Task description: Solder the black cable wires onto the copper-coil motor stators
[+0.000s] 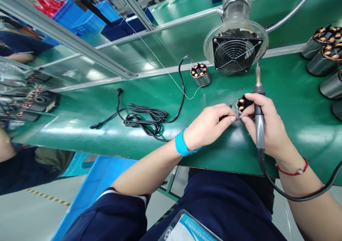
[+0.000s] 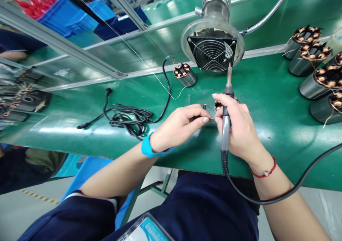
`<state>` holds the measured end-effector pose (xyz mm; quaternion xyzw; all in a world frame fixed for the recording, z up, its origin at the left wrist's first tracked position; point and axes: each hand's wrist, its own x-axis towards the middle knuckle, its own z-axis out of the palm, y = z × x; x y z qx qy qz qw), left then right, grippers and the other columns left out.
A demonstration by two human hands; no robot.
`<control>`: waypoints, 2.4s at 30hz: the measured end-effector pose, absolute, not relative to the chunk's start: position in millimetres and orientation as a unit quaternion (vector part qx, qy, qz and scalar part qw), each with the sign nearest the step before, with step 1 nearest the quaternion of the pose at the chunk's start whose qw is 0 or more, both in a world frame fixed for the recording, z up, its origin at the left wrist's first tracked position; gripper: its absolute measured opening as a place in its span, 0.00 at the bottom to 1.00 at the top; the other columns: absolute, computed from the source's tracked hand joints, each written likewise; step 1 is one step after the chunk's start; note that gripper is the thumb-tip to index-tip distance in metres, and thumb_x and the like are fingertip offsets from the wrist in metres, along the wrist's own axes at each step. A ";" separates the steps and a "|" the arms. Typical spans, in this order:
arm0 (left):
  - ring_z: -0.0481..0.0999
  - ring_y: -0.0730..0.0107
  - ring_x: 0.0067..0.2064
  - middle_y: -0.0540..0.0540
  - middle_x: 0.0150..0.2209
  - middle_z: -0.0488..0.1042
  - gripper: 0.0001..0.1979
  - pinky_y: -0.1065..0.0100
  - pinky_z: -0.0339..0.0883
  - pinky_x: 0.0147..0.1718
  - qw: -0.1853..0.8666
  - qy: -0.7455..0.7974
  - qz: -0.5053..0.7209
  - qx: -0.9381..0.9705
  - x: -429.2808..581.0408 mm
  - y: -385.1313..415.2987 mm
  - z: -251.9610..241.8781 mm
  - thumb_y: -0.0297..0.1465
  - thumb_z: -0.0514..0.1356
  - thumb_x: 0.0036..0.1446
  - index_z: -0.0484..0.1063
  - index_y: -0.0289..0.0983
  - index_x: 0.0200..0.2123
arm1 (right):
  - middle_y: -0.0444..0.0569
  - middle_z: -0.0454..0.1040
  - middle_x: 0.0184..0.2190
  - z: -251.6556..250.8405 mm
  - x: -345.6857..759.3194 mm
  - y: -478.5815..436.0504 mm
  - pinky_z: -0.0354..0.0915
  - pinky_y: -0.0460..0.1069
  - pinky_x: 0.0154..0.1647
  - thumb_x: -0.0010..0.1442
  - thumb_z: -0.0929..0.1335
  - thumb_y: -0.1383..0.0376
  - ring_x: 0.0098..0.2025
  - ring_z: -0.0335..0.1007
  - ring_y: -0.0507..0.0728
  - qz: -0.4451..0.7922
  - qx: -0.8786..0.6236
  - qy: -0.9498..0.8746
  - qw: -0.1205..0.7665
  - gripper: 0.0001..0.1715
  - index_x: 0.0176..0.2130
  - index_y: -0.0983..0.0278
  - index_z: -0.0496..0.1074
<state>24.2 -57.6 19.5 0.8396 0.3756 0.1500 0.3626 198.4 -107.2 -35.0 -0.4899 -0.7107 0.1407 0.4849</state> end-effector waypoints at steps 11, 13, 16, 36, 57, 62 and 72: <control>0.65 0.74 0.31 0.51 0.28 0.65 0.07 0.72 0.62 0.31 0.196 0.319 0.292 0.880 29.0 -66.4 -12.0 0.25 0.55 0.63 0.68 0.35 0.31 | 0.40 0.72 0.30 -36.5 195.5 -107.6 0.67 0.56 0.41 0.62 0.66 0.67 0.33 0.73 0.55 0.150 -0.496 -0.696 0.497 0.28 0.59 0.54 0.57; 0.65 0.72 0.31 0.49 0.28 0.65 0.09 0.71 0.61 0.30 0.113 0.313 0.312 0.890 31.5 -68.7 -20.1 0.26 0.52 0.65 0.69 0.35 0.32 | 0.40 0.72 0.29 -36.0 194.8 -108.1 0.67 0.56 0.41 0.62 0.66 0.68 0.33 0.72 0.55 0.151 -0.496 -0.695 0.498 0.28 0.59 0.54 0.56; 0.65 0.70 0.31 0.47 0.28 0.66 0.12 0.69 0.61 0.30 0.020 0.302 0.324 0.896 32.2 -71.6 -28.4 0.27 0.49 0.67 0.70 0.35 0.33 | 0.40 0.72 0.29 -36.4 194.3 -108.3 0.66 0.55 0.41 0.62 0.65 0.69 0.33 0.73 0.55 0.154 -0.498 -0.697 0.492 0.28 0.59 0.54 0.56; 0.67 0.75 0.31 0.51 0.28 0.70 0.10 0.73 0.62 0.34 0.498 0.355 0.180 0.770 5.7 -54.3 0.6 0.33 0.55 0.61 0.69 0.35 0.29 | 0.39 0.78 0.32 -38.3 185.3 -110.1 0.66 0.56 0.49 0.61 0.68 0.69 0.37 0.75 0.54 0.145 -0.454 -0.729 0.491 0.29 0.58 0.55 0.58; 0.64 0.77 0.28 0.53 0.26 0.67 0.09 0.73 0.58 0.32 0.495 0.350 0.199 0.770 6.6 -56.7 -0.2 0.32 0.54 0.60 0.67 0.35 0.29 | 0.41 0.79 0.31 -31.5 212.8 -111.9 0.72 0.52 0.41 0.59 0.71 0.66 0.35 0.78 0.55 0.177 -0.508 -0.701 0.468 0.23 0.52 0.56 0.62; 0.62 0.77 0.27 0.54 0.25 0.64 0.11 0.73 0.57 0.29 0.543 0.347 0.139 0.752 10.4 -50.8 7.8 0.36 0.54 0.61 0.67 0.35 0.30 | 0.40 0.76 0.31 -33.2 215.5 -110.0 0.72 0.52 0.42 0.59 0.71 0.64 0.35 0.77 0.54 0.185 -0.510 -0.691 0.478 0.24 0.54 0.57 0.62; 0.64 0.78 0.26 0.53 0.24 0.66 0.10 0.73 0.58 0.27 0.601 0.394 0.139 0.681 31.4 -54.2 4.3 0.32 0.54 0.60 0.70 0.33 0.29 | 0.41 0.76 0.32 -35.5 212.7 -108.5 0.70 0.58 0.47 0.61 0.68 0.64 0.37 0.75 0.57 0.142 -0.496 -0.722 0.461 0.27 0.58 0.54 0.59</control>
